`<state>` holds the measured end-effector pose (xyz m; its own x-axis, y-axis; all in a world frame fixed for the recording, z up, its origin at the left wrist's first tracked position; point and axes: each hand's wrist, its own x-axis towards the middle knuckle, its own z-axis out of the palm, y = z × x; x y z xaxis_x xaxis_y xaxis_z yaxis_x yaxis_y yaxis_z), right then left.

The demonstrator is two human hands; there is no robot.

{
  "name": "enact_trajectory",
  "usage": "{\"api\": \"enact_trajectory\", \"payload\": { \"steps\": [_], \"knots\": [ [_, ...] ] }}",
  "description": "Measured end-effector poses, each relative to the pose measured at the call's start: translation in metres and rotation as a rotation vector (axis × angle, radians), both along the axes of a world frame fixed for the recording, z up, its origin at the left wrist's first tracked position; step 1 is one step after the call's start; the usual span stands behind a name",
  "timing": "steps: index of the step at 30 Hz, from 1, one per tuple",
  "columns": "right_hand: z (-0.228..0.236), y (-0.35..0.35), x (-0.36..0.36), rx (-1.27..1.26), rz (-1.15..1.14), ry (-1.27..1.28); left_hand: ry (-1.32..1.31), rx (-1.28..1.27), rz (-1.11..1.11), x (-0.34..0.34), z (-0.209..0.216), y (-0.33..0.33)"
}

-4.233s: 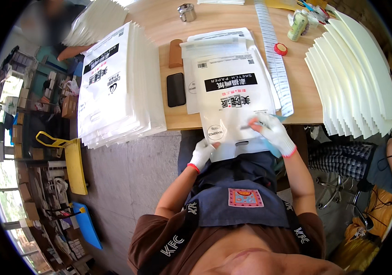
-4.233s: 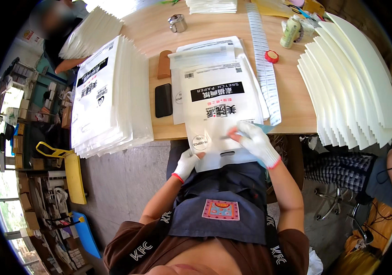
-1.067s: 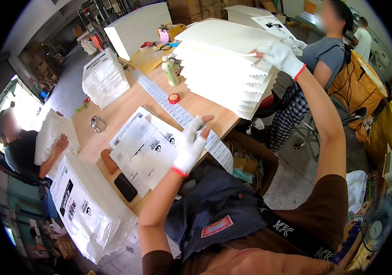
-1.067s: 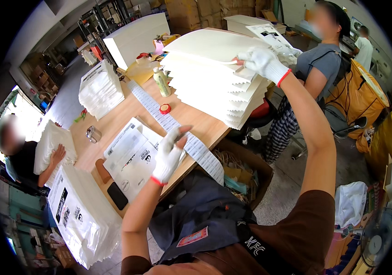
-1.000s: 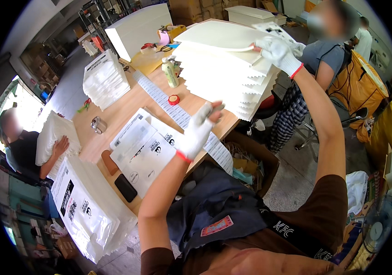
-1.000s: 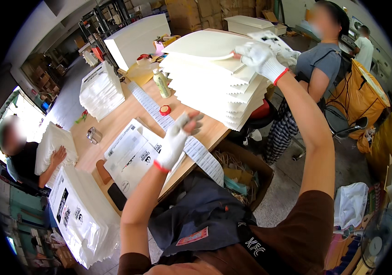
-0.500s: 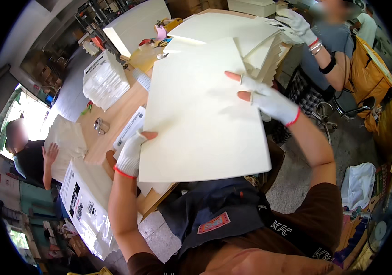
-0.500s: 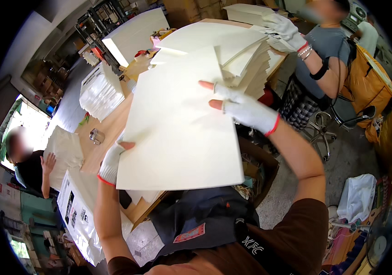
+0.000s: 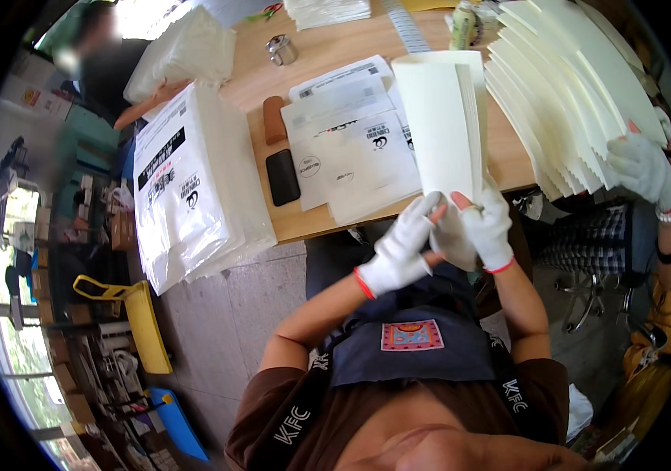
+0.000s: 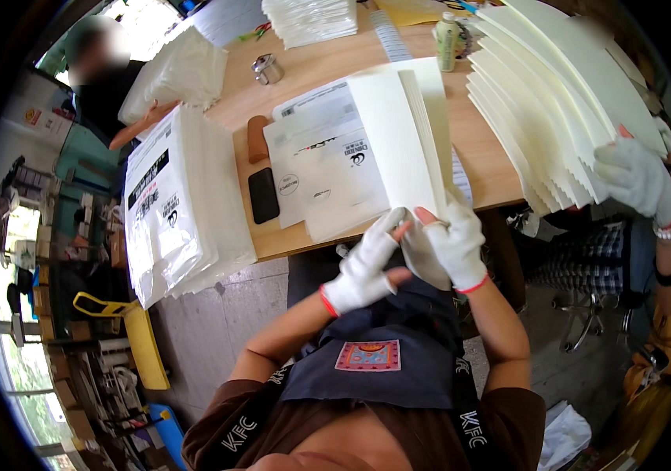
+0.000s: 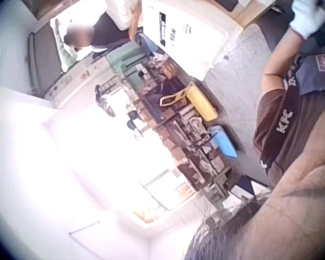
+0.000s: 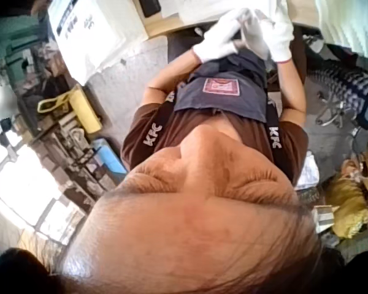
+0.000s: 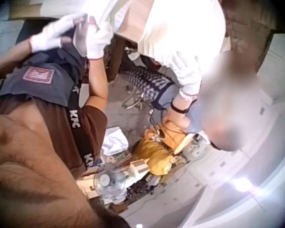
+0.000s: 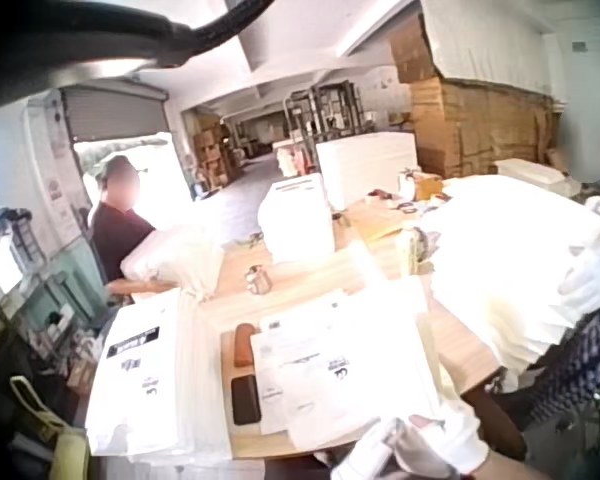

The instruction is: The person picks up a stack of white paper sheets and places them into a white plastic bag. They then seal the bag and place it on a pile of other sealed bags on the table. This process is repeated multiple times.

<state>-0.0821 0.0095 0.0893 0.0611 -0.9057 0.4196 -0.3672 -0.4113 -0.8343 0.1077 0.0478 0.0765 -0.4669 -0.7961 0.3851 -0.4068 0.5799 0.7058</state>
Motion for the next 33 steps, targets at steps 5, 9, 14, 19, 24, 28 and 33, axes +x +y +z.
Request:
{"api": "enact_trajectory", "payload": {
  "steps": [5,9,14,19,24,28,33],
  "knots": [
    [-0.011,0.011,-0.022,0.548,0.213,-0.379,-0.321,0.085,0.715,0.109,-0.076,-0.085],
    [-0.025,0.007,-0.021,0.647,0.294,-0.338,-0.667,0.139,0.495,0.153,-0.093,-0.121],
    [-0.024,-0.009,-0.021,0.667,0.28,-0.22,-0.647,0.176,0.345,0.145,-0.086,-0.135],
    [-0.004,-0.01,-0.015,0.619,0.249,-0.234,-0.568,0.356,0.286,0.154,-0.091,-0.148],
    [0.021,-0.008,-0.011,0.488,0.233,0.071,-0.44,0.564,0.24,0.125,-0.042,-0.152],
    [0.013,-0.008,0.0,0.157,0.214,0.457,0.027,0.65,0.358,0.129,-0.029,-0.175],
    [-0.016,-0.029,-0.005,0.315,0.188,1.005,0.579,0.614,0.382,0.126,0.005,-0.178]
  ]
}}
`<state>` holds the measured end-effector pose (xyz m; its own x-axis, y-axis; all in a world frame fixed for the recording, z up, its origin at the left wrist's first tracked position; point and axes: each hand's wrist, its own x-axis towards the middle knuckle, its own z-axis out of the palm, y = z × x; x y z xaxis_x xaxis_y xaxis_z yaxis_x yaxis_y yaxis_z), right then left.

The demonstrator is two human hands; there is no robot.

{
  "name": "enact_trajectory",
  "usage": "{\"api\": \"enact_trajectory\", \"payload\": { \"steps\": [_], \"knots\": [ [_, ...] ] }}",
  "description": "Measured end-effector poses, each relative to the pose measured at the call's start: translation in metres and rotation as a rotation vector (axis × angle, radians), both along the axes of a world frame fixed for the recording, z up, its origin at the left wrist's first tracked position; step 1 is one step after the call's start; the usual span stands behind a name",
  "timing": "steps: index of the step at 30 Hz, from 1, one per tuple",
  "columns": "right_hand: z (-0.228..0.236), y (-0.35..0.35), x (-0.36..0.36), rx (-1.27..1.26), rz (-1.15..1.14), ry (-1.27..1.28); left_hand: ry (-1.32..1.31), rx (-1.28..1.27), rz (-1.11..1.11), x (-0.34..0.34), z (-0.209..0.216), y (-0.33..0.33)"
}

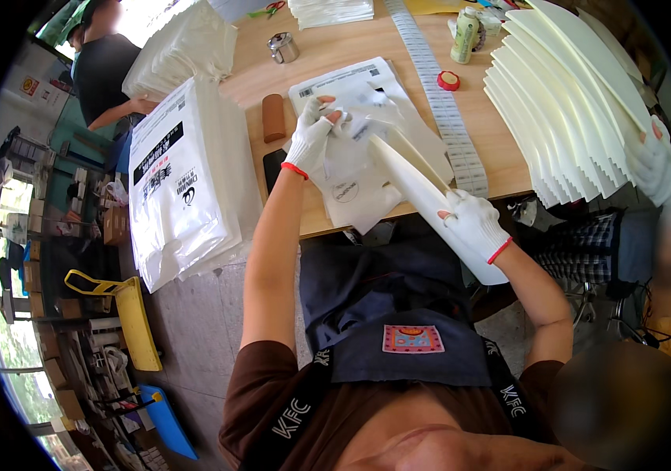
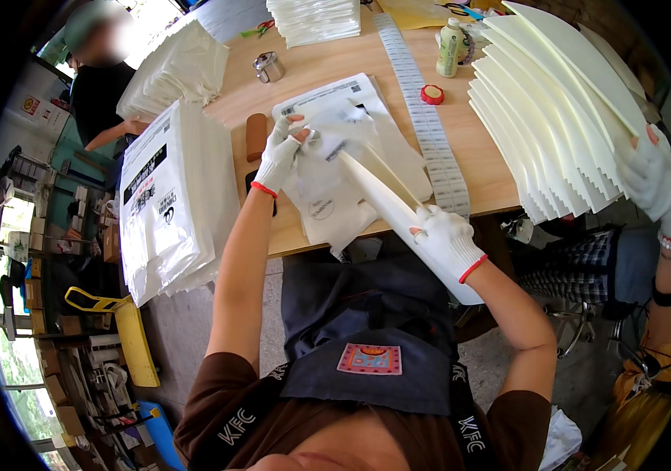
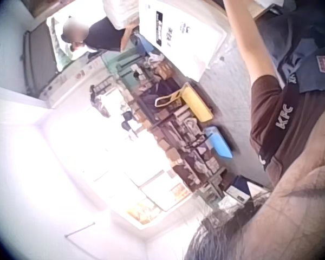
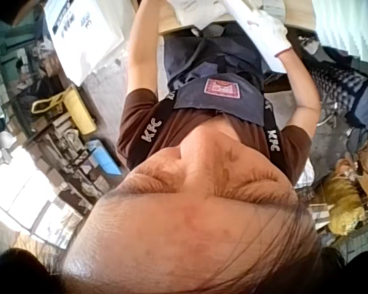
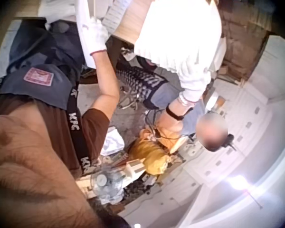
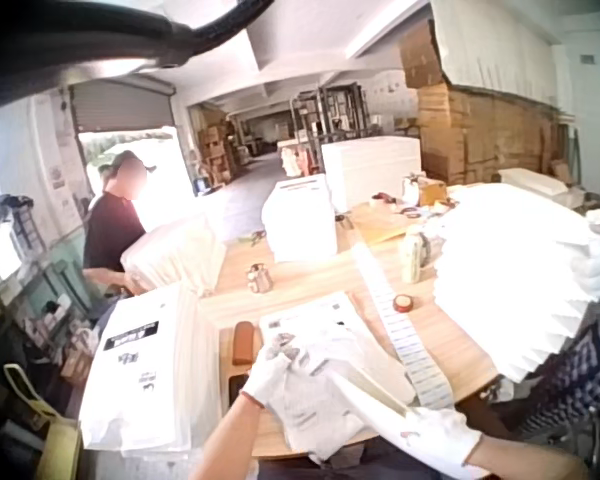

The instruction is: The person picks up a stack of white paper sheets and places them into a white plastic bag. They then seal the bag and place it on a pile of other sealed bags on the table. This process is repeated multiple times.

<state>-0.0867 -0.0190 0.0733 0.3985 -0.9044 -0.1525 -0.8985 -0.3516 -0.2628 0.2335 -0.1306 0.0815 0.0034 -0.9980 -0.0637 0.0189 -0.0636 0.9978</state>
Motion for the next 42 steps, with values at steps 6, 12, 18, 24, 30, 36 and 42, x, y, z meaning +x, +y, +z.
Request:
{"api": "enact_trajectory", "payload": {
  "steps": [6,12,18,24,30,36,42],
  "knots": [
    [0.038,0.01,-0.014,0.16,-0.074,-0.248,-0.095,-0.003,-0.018,-0.013,0.008,0.015],
    [0.053,0.029,-0.012,0.099,-0.066,-0.678,0.371,0.017,0.107,-0.035,-0.048,0.031],
    [0.018,0.005,0.037,-0.082,0.14,0.007,-0.469,-0.595,0.144,-0.036,0.022,0.05],
    [-0.012,-0.028,0.026,0.723,0.047,-1.08,-0.846,-0.686,-0.145,-0.092,0.029,0.146],
    [-0.042,-0.047,0.031,0.549,-0.053,-1.192,-0.619,-1.072,-0.354,-0.093,-0.002,0.154],
    [-0.064,-0.042,0.075,0.17,-0.013,-0.712,-0.63,-1.066,-0.312,-0.155,0.041,0.137],
    [-0.05,0.046,0.06,-0.041,0.205,-0.471,-0.546,-0.526,-0.2,-0.089,-0.026,0.14]
  ]
}}
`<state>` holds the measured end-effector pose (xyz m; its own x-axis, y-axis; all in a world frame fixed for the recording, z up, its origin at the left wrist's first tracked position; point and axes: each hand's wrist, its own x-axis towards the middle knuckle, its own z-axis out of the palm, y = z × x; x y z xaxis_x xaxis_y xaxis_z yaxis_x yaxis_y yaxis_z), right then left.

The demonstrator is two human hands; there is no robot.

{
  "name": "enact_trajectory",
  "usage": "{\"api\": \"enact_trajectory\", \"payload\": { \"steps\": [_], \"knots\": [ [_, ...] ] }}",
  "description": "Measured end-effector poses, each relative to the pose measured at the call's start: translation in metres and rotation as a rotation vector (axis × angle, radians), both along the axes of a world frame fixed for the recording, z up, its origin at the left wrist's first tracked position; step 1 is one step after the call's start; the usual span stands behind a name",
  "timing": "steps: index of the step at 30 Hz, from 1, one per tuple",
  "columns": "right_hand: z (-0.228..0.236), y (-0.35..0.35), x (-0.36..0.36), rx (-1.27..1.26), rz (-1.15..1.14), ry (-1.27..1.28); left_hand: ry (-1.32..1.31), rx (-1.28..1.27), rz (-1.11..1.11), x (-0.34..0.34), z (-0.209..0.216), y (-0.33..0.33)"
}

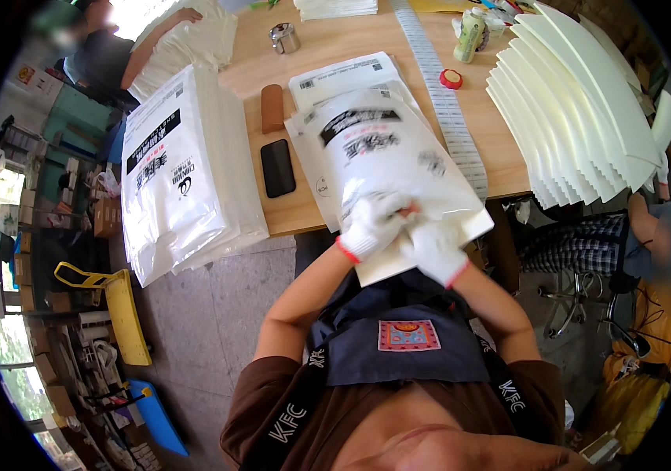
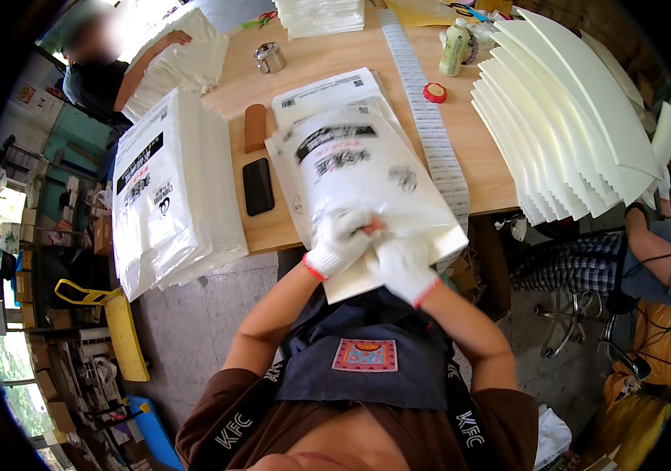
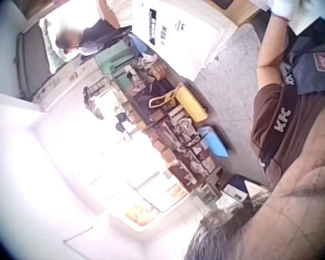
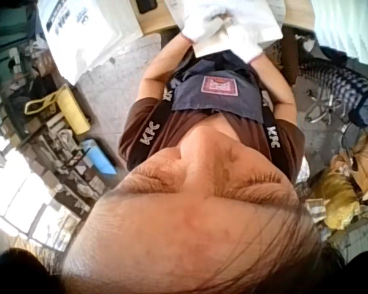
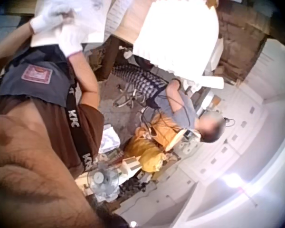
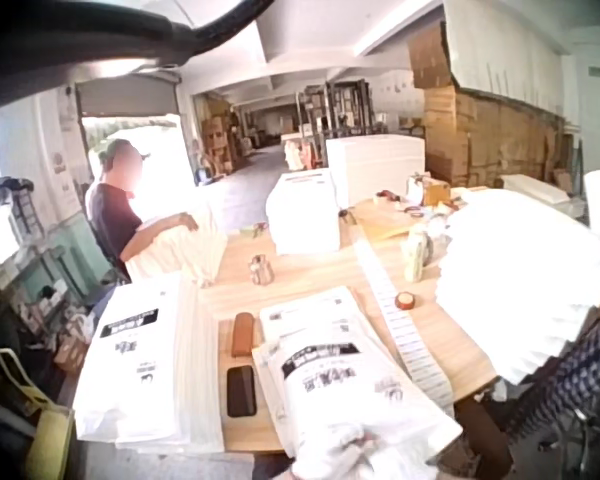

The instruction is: The person picks up a stack of white paper sheets and places them into a white plastic bag. They then seal the bag and place it on a pile of other sealed bags on the table. This process is repeated multiple times.

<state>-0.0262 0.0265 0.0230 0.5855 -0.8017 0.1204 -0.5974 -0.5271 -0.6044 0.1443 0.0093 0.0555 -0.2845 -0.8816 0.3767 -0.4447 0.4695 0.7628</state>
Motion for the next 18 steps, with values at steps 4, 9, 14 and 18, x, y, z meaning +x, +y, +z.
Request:
{"api": "enact_trajectory", "payload": {
  "steps": [4,9,14,18],
  "knots": [
    [0.032,0.054,-0.013,-0.608,-0.298,-0.052,-0.052,-0.034,-0.055,0.013,-0.039,0.05],
    [-0.046,0.031,-0.069,0.185,-0.477,0.591,-0.376,-0.073,-0.043,0.022,-0.08,0.105],
    [-0.026,0.064,-0.06,0.013,-0.26,0.569,-0.315,-0.011,0.694,0.085,-0.103,0.138],
    [-0.014,0.106,-0.07,0.007,-0.094,0.645,-0.006,0.142,0.651,0.074,-0.072,0.194]
  ]
}}
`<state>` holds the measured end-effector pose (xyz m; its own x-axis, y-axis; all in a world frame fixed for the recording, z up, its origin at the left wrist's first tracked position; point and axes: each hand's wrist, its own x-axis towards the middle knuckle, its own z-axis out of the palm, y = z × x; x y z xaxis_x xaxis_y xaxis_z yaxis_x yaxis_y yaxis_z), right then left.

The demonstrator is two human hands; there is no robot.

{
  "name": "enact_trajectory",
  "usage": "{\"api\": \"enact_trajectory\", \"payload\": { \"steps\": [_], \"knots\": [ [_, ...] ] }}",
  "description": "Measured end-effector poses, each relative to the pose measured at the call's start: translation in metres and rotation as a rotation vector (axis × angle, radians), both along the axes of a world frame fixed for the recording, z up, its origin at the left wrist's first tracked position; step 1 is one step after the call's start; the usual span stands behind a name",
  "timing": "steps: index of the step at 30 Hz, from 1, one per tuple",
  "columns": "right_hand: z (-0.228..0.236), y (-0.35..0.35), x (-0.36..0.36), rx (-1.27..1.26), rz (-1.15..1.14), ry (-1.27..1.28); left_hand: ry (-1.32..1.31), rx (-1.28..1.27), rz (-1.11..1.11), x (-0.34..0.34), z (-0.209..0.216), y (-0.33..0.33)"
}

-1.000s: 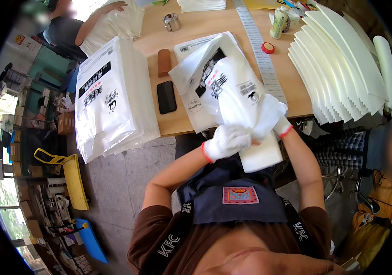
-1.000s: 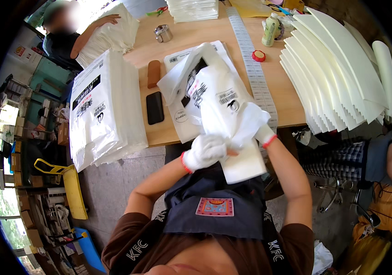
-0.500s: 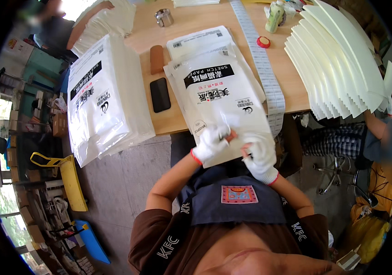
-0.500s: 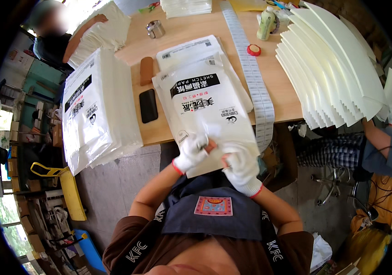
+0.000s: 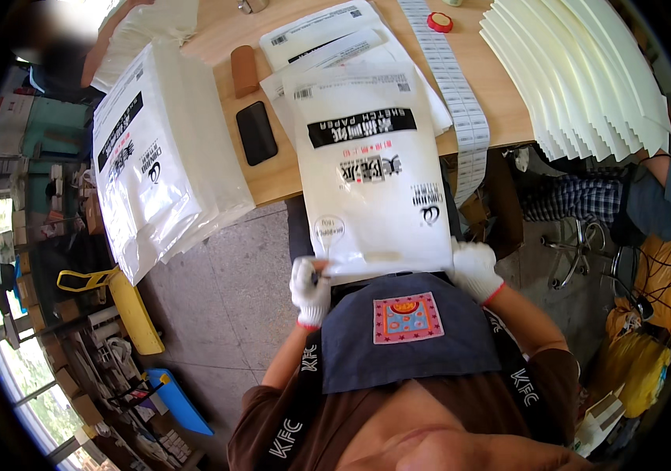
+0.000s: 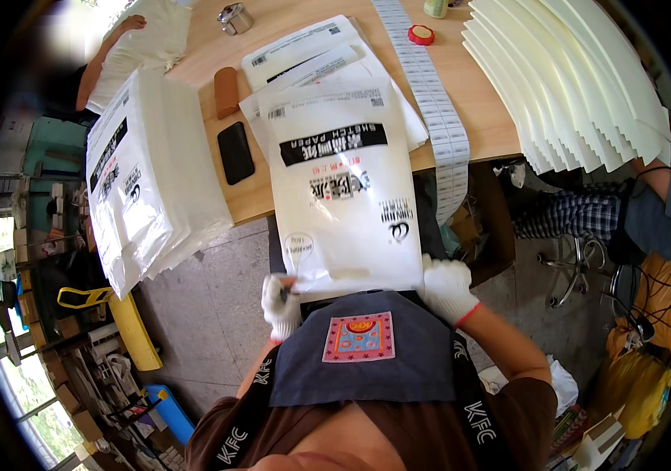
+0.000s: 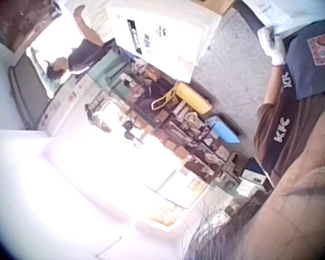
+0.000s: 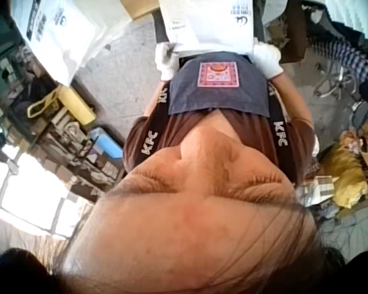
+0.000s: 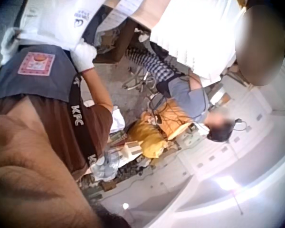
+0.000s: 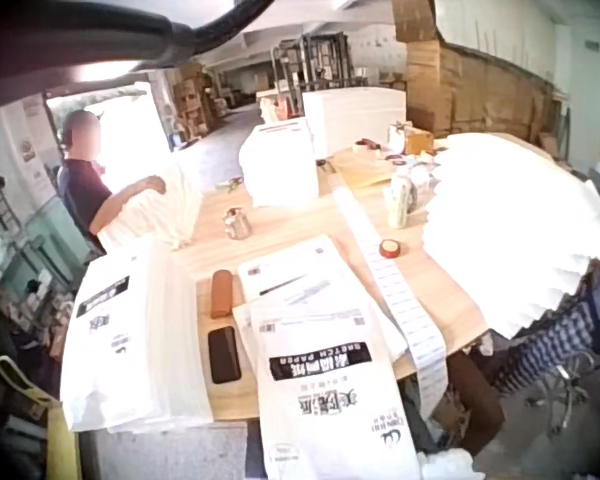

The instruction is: The person picks up a stack of white paper sheets and places them into a white plastic bag. They then seal the bag and place it on a pile of other sealed bags on the table. This process is repeated multiple times.

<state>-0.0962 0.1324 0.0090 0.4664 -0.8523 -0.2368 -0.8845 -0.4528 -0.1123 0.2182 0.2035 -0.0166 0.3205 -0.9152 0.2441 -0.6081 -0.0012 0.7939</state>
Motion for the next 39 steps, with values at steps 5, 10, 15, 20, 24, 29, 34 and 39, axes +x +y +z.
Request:
{"api": "enact_trajectory", "payload": {
  "steps": [5,10,15,20,24,29,34,39],
  "knots": [
    [-0.027,0.047,-0.024,-0.011,0.172,-0.056,0.284,0.088,-0.356,0.011,0.002,0.054],
    [-0.02,0.015,-0.006,-0.126,0.226,0.007,0.051,0.068,-0.504,0.016,0.013,0.01],
    [-0.018,-0.061,0.002,-0.106,-0.168,-0.07,0.007,0.159,-0.17,0.012,-0.02,-0.036],
    [-0.044,-0.043,-0.043,-0.014,-0.273,-0.343,-0.062,0.108,-0.358,0.009,-0.017,-0.023],
    [-0.082,-0.111,-0.101,0.081,-0.918,-0.604,-0.033,0.028,-0.466,-0.031,0.012,-0.075],
    [-0.144,-0.135,-0.116,0.439,-0.811,-0.558,0.434,0.49,-0.717,-0.123,-0.009,-0.136],
    [-0.143,-0.106,-0.134,0.291,-0.729,-1.011,0.84,0.929,-0.667,-0.183,-0.037,-0.148],
    [-0.038,-0.098,-0.104,0.206,-0.68,-1.441,0.775,1.022,-0.726,-0.216,-0.038,-0.156]
  ]
}}
